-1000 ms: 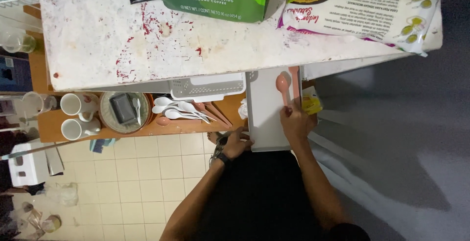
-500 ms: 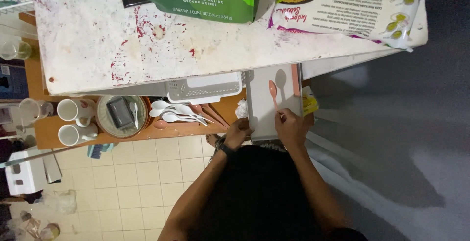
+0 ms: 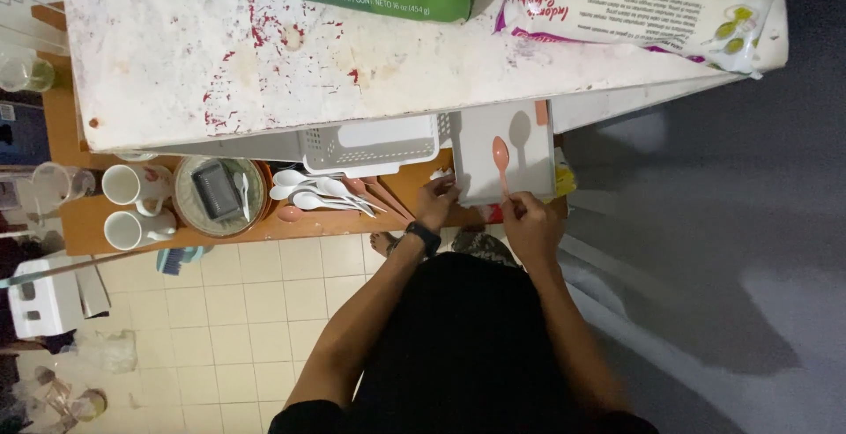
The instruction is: A person sorts and organizes plastic spoons and forks into a white plastic cutlery tray on a wooden table.
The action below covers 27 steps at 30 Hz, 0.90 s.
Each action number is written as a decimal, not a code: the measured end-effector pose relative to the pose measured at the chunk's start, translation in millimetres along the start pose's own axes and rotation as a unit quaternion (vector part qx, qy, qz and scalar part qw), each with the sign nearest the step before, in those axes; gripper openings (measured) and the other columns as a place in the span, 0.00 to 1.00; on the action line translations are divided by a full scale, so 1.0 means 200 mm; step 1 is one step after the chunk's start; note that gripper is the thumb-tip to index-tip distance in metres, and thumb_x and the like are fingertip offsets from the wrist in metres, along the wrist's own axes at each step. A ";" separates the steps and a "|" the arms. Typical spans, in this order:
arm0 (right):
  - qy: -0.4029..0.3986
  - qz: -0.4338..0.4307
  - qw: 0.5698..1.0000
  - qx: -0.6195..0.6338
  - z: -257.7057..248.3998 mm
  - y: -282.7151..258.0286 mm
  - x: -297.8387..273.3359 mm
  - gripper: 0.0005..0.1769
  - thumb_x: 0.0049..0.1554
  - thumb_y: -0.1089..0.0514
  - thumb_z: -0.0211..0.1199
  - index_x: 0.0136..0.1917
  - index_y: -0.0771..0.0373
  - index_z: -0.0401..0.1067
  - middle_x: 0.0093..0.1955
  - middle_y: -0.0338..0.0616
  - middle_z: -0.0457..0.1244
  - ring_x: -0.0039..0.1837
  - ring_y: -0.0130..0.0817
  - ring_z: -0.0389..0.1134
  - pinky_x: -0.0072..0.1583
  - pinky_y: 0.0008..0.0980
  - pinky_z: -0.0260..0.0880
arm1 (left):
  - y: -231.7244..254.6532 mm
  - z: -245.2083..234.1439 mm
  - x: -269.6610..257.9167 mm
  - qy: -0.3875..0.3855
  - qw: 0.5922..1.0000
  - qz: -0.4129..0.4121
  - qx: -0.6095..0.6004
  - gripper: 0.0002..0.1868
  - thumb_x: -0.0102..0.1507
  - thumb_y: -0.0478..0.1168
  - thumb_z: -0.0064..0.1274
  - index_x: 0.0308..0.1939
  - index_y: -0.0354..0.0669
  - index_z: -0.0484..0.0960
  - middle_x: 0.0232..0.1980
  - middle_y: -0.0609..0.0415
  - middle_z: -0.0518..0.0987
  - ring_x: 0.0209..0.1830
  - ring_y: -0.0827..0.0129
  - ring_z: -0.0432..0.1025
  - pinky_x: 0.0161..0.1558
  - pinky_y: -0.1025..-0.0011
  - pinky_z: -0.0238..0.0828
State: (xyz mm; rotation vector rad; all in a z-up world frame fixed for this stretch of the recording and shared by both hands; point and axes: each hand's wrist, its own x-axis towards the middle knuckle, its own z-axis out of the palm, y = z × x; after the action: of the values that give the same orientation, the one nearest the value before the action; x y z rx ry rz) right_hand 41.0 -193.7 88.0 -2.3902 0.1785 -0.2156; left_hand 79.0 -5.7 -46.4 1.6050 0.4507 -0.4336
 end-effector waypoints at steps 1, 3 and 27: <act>0.014 -0.007 1.000 -0.008 -0.01 -0.02 0.00 0.02 0.56 0.61 0.69 0.42 0.61 0.79 0.29 0.46 0.68 0.32 0.44 0.70 0.33 0.36 0.66 | 0.03 0.02 0.00 0.014 0.996 -0.012 -0.083 0.22 0.64 0.36 0.60 0.60 0.31 0.78 0.56 0.34 0.78 0.54 0.52 0.75 0.50 0.59 0.79; 0.025 -0.014 0.999 -0.016 -0.02 -0.03 -0.02 0.02 0.56 0.60 0.71 0.42 0.60 0.80 0.28 0.46 0.67 0.33 0.45 0.70 0.34 0.37 0.67 | 0.07 0.05 -0.02 0.030 0.985 -0.028 -0.165 0.21 0.64 0.32 0.57 0.61 0.26 0.76 0.56 0.32 0.77 0.52 0.54 0.73 0.49 0.60 0.79; -0.155 -0.118 0.981 -0.011 0.93 -0.14 -0.22 0.07 0.53 0.61 0.66 0.33 0.55 0.74 0.22 0.35 0.64 0.25 0.40 0.64 0.32 0.26 0.62 | -0.51 -0.97 -0.64 0.006 0.956 -0.104 0.273 0.22 0.64 0.56 0.53 0.53 0.47 0.84 0.48 0.42 0.84 0.55 0.43 0.76 0.56 0.49 0.73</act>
State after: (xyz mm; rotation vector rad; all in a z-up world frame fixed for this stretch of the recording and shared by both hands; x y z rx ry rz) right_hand 37.7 -43.0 -33.4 -2.4274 -0.2499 0.0525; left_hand -80.9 191.5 -49.3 2.1033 0.5418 -0.7558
